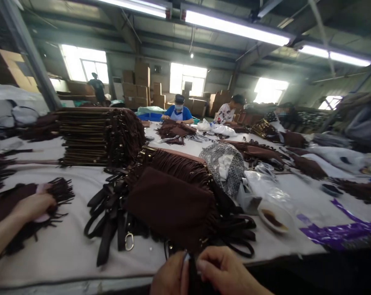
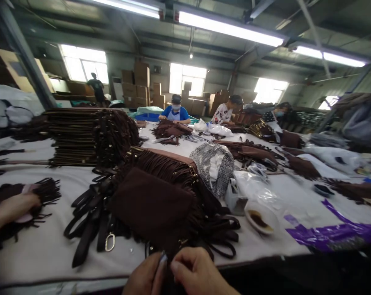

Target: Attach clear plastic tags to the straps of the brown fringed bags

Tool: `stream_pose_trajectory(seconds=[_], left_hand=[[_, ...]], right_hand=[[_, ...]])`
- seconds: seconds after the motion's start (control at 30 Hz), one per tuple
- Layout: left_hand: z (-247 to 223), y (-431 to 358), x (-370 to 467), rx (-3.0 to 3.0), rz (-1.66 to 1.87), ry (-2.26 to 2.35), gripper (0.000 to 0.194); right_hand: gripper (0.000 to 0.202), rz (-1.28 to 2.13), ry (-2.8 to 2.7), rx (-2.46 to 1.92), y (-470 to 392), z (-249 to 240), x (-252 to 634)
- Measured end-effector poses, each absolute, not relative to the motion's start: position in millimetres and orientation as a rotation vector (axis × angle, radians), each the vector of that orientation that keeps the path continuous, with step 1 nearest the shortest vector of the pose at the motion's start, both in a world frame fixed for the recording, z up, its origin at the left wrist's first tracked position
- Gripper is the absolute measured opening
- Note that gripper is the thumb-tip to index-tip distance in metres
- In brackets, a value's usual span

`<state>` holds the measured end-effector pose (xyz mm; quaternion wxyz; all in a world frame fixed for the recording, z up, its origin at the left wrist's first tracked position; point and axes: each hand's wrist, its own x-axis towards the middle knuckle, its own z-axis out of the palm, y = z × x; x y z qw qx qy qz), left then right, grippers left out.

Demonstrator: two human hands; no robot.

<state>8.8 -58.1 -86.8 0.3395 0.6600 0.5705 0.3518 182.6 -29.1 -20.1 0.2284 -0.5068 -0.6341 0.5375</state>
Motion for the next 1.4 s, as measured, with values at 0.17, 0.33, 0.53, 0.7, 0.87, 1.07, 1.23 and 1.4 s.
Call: stream_pose_trajectory(seconds=[0.17,0.33,0.53,0.7,0.87,1.07,1.23,1.4], left_hand=[[-97,-61,-3,2.065,0.816,1.561,0.027],[-106,-62,-5,2.418,0.677,1.709,0.018],[-113,-65,-7,2.613,0.860,1.836,0.021],[-117,-66,-9,2.724,0.996,1.816,0.032],[-115,-65,-10,2.704,0.972,1.796,0.029],[-111,-66,-4,2.339,0.851,1.724,0.021],[-94,-66,5,1.804,0.735,1.654,0.028],[-89,-66,15,1.109,0.822,1.429,0.029]], right_hand=[[0.020,1.307,-1.741,-1.570,-19,-26,146],[0.021,1.202,-1.807,-1.753,-13,-31,133],[0.016,1.135,-1.823,-1.910,-10,-34,125],[0.017,1.141,-1.803,-1.922,-9,-36,123],[0.017,1.147,-1.817,-1.889,-13,-36,128],[0.018,1.264,-1.691,-1.709,-30,-40,140],[0.013,1.335,-1.433,-1.667,-45,-64,147],[0.007,1.282,-1.410,-1.615,-56,-89,153]])
